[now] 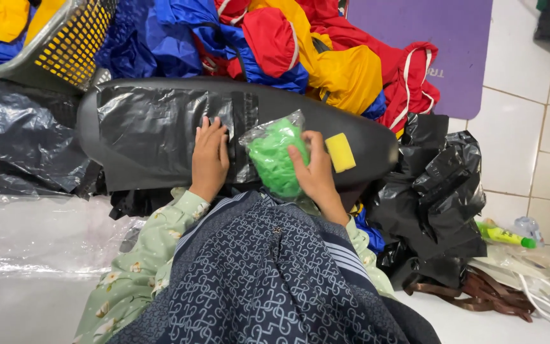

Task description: Trimming excess threads from a green fabric cover, folding it, and placing it into plastic packaging for shipping.

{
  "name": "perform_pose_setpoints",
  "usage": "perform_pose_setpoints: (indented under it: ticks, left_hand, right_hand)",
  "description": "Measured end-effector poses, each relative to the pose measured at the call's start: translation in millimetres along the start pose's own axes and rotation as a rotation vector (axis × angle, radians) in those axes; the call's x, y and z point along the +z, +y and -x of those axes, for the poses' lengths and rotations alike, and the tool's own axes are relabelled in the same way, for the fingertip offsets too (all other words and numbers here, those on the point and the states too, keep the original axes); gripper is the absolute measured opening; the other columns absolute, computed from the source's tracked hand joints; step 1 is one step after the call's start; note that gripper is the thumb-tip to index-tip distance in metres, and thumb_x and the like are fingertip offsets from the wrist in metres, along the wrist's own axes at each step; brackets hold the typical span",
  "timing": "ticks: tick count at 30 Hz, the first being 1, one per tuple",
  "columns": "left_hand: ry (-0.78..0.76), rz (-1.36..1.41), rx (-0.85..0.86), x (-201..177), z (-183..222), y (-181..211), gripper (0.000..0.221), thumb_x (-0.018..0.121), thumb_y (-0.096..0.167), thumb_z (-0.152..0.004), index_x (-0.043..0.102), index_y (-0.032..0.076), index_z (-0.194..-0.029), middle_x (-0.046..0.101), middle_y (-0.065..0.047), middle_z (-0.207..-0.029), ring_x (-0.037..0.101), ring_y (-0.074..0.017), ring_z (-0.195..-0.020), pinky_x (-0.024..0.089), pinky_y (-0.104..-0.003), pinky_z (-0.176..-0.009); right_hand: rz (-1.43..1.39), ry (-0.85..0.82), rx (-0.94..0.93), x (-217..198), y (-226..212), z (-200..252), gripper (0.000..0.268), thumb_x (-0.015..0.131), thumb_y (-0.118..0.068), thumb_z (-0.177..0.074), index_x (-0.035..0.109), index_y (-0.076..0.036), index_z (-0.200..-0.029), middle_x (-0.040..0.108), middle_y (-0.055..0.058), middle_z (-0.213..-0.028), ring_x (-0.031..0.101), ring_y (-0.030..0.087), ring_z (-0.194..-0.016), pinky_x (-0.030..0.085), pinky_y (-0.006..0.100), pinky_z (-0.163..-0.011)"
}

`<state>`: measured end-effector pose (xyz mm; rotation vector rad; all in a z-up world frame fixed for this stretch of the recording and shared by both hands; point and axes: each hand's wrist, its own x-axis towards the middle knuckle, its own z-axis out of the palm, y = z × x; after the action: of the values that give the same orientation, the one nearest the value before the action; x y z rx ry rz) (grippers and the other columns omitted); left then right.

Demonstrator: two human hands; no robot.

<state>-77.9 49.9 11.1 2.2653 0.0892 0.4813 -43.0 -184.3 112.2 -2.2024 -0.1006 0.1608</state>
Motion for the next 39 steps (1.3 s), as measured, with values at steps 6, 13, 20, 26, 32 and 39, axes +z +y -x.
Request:
perform_pose_setpoints:
  ticks: [6, 13, 20, 26, 32, 39]
  left_hand:
    - [-0.049, -0.221, 0.084, 6.7, 0.1, -16.3, 0.066, 0.083, 0.029, -0.094, 0.057, -0.01, -0.141, 0.049, -0.026, -0.153, 0.039, -0.0448, -0.146, 0.031, -0.055, -0.122]
    - [0.11, -0.21, 0.177, -0.9, -8.0, -12.3, 0.018, 0.078, 0.007, -0.096, 0.077, 0.0, -0.112, 0.074, -0.014, -0.123, 0.064, -0.0334, -0.127, 0.046, -0.04, -0.114]
    - [0.049, 0.194, 0.246, -22.0, -15.5, 50.3, 0.018, 0.077, 0.001, -0.092, 0.078, 0.001, -0.111, 0.076, -0.017, -0.118, 0.065, -0.0382, -0.123, 0.048, -0.044, -0.111]
    - [-0.049, 0.28, 0.222, -5.1, -6.8, 45.7, 0.024, 0.074, 0.001, -0.094, 0.077, 0.006, -0.118, 0.075, -0.011, -0.122, 0.064, -0.0352, -0.126, 0.048, -0.045, -0.112]
    - [-0.071, 0.22, 0.289, -8.2, -1.1, 41.9, 0.025, 0.073, 0.001, -0.094, 0.076, 0.005, -0.119, 0.075, -0.012, -0.123, 0.064, -0.0364, -0.125, 0.049, -0.046, -0.111]
    - [-0.101, 0.148, 0.277, -9.1, -0.8, 35.0, 0.03, 0.071, 0.004, -0.097, 0.073, 0.005, -0.127, 0.071, -0.014, -0.131, 0.06, -0.037, -0.13, 0.045, -0.046, -0.114]
  right_hand:
    - [0.026, -0.064, 0.048, 9.5, -11.3, -0.2, 0.047, 0.059, -0.051, -0.101, 0.046, -0.013, -0.126, 0.071, 0.028, -0.107, 0.069, 0.05, -0.1, 0.053, 0.06, -0.085]
    - [0.017, -0.024, 0.051, -1.1, -14.8, 1.0, 0.049, 0.056, -0.051, -0.103, 0.044, -0.012, -0.13, 0.072, 0.028, -0.102, 0.07, 0.049, -0.098, 0.054, 0.059, -0.085]
    - [-0.015, -0.218, 0.029, 7.2, -31.5, 5.7, 0.041, 0.062, -0.042, -0.1, 0.056, -0.016, -0.132, 0.073, 0.03, -0.097, 0.069, 0.051, -0.099, 0.054, 0.059, -0.085]
    - [-0.141, -0.265, 0.067, 48.1, 45.0, -17.9, 0.035, 0.071, -0.039, -0.096, 0.066, -0.019, -0.125, 0.076, 0.018, -0.091, 0.073, 0.029, -0.092, 0.057, 0.048, -0.084]
    - [-0.185, -0.399, 0.124, 44.8, 37.2, -10.0, 0.047, 0.044, -0.047, -0.109, 0.055, -0.012, -0.139, 0.069, 0.026, -0.121, 0.066, 0.038, -0.115, 0.049, 0.056, -0.102]
    - [0.299, -0.276, -0.198, -7.1, -12.5, 22.1, 0.063, 0.053, -0.037, -0.105, 0.038, -0.004, -0.156, 0.048, 0.033, -0.137, 0.05, 0.056, -0.128, 0.041, 0.063, -0.108]
